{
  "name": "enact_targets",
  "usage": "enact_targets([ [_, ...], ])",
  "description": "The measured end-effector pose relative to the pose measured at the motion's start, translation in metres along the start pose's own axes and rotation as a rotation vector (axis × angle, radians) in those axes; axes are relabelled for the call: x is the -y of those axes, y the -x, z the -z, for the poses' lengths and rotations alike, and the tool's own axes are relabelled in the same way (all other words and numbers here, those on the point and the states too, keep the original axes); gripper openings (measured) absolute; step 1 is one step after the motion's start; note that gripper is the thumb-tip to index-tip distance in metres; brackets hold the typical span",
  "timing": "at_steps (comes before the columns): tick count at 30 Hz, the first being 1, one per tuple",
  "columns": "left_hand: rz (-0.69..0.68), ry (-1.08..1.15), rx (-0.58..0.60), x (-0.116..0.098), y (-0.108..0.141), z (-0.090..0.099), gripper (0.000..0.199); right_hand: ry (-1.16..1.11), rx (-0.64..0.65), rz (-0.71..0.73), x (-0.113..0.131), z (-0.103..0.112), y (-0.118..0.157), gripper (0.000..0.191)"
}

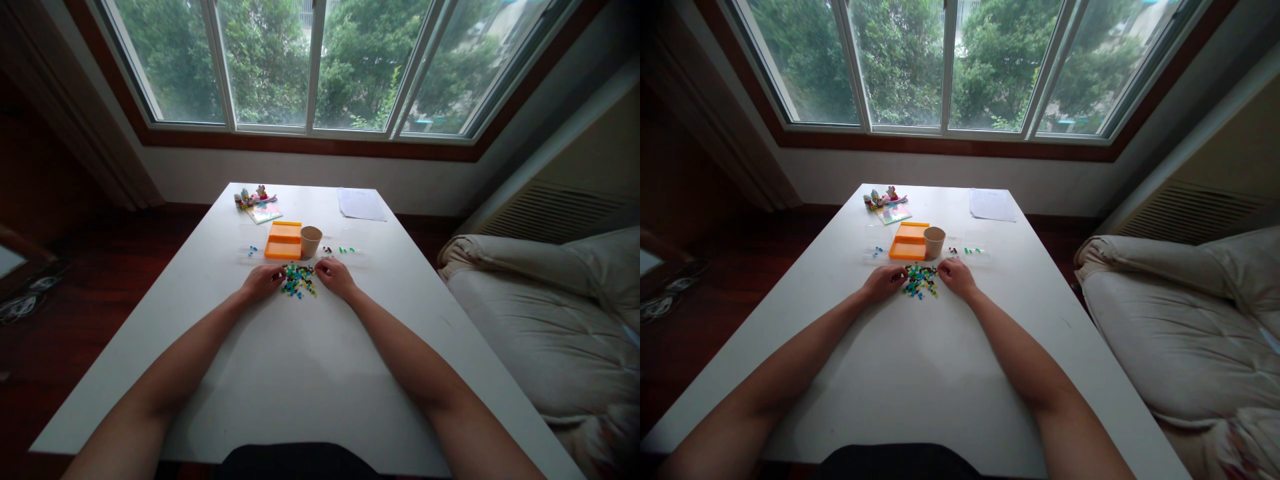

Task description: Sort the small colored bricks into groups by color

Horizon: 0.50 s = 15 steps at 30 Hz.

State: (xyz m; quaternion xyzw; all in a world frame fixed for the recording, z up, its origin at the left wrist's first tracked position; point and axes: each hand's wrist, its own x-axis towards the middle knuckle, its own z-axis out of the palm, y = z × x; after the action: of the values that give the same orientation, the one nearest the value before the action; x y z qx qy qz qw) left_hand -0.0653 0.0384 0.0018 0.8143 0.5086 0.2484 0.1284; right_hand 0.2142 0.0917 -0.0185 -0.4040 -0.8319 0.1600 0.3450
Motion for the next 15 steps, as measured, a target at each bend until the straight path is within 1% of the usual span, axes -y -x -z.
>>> enact_targets([
  [4, 0.073, -0.012, -0.124, 0.007, -0.001, 0.001, 0.020, -0.094, 0.100, 0.065, 0.006, 0.002, 0.000, 0.010],
  [7, 0.150, -0.032, -0.246, 0.017, -0.003, 0.006, 0.021, -0.157, 0.176, 0.121, 0.010, 0.003, 0.001, 0.009],
  [11, 0.278, -0.031, -0.383, 0.032, -0.005, 0.015, 0.023, -0.180, 0.235, 0.152, 0.015, 0.005, 0.001, 0.009],
  [15, 0.396, -0.016, -0.463, 0.046, -0.006, 0.021, 0.025, -0.179, 0.267, 0.151, 0.019, 0.006, 0.002, 0.010],
])
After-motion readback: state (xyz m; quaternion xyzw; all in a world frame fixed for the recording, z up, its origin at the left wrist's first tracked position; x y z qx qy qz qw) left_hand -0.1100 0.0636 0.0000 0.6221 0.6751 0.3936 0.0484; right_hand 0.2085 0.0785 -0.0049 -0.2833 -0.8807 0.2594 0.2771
